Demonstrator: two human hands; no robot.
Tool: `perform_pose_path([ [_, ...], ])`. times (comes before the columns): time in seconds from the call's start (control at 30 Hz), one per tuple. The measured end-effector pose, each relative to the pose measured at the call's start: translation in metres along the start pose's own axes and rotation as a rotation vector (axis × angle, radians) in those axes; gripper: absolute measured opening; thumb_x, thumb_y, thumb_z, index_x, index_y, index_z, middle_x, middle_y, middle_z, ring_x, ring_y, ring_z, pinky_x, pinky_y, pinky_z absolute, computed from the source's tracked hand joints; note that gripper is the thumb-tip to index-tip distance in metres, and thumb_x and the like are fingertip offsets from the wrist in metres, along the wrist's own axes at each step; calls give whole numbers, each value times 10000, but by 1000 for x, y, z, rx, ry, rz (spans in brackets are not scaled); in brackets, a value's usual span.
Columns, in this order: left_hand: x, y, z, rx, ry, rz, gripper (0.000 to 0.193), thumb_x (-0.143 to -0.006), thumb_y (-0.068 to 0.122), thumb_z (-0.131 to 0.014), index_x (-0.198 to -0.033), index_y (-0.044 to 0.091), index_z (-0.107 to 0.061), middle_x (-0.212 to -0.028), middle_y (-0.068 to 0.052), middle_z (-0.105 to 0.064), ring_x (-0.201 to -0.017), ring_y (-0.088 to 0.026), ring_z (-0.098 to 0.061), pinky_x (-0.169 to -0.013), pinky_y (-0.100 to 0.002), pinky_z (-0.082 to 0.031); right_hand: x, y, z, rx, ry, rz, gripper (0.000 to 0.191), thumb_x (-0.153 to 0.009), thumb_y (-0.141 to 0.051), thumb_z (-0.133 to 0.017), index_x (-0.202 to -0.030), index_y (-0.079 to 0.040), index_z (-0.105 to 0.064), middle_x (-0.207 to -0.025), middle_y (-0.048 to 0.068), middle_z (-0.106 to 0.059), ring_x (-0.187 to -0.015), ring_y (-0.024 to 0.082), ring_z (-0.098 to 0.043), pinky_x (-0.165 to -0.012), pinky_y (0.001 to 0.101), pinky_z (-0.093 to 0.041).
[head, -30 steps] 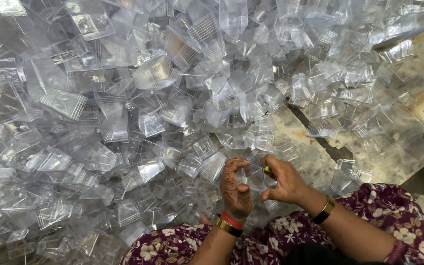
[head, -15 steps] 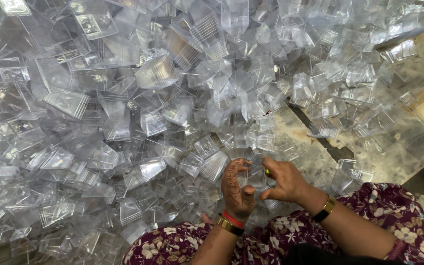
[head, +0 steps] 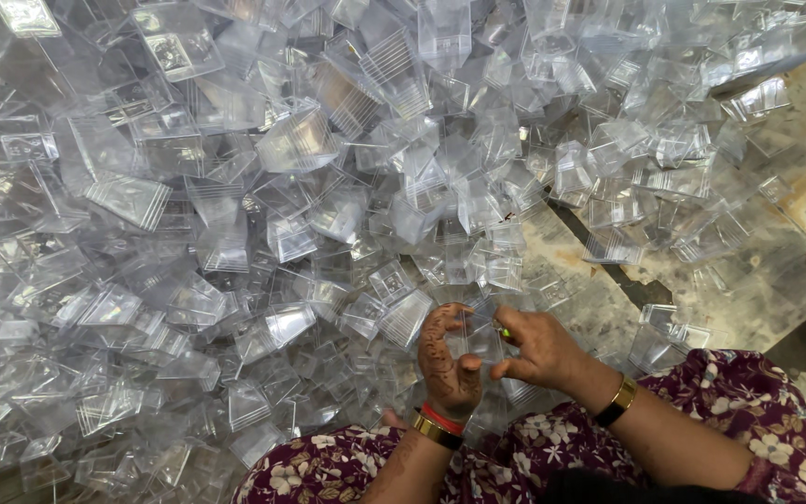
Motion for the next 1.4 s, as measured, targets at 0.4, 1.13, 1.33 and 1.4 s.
perform_pose_path([
  [0.4,-6,9,2,-48,25,-34,736,-1016,677,-500,-1303,0,-499,-1302,-178,-627,-1212,-301,-635,-1032,-415,-528,2,-9,1,38,67,61,745,-876,-784,-465,-942,-43,-522,-654,126,-565,-593,354,-607,-526,447,-474],
  [1.13,-21,-38,-6,739,18,735,655,-1001,636,-444,-1040,7,-624,-1007,-164,-760,-785,-201,-717,-755,-342,-596,0,4,8,43,36,14,859,-782,-911,-395,-873,-72,-558,-632,73,-561,-547,267,-610,-506,406,-484],
  [1.33,-18,-36,-17,725,-131,838,562,-999,575,-548,-1053,19,-612,-1013,-120,-707,-799,-217,-708,-692,-376,-616,-2,1,9,-37,-21,16,925,-753,-964,-404,-960,-74,-546,-716,93,-590,-623,278,-637,-558,416,-501],
  [1.4,-15,-38,-18,680,-166,930,541,-980,576,-541,-1107,60,-639,-923,-112,-696,-723,-215,-697,-605,-340,-582,-1,1,7,-8,-29,21,943,-742,-970,-397,-979,-67,-532,-726,99,-586,-628,282,-630,-562,421,-494],
])
Point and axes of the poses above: each hand's wrist, its own x-axis away from the middle knuckle, its own z-axis out of the back of the hand, y = z × x, the point moved 6 cm from there along -x, towards the middle knuckle
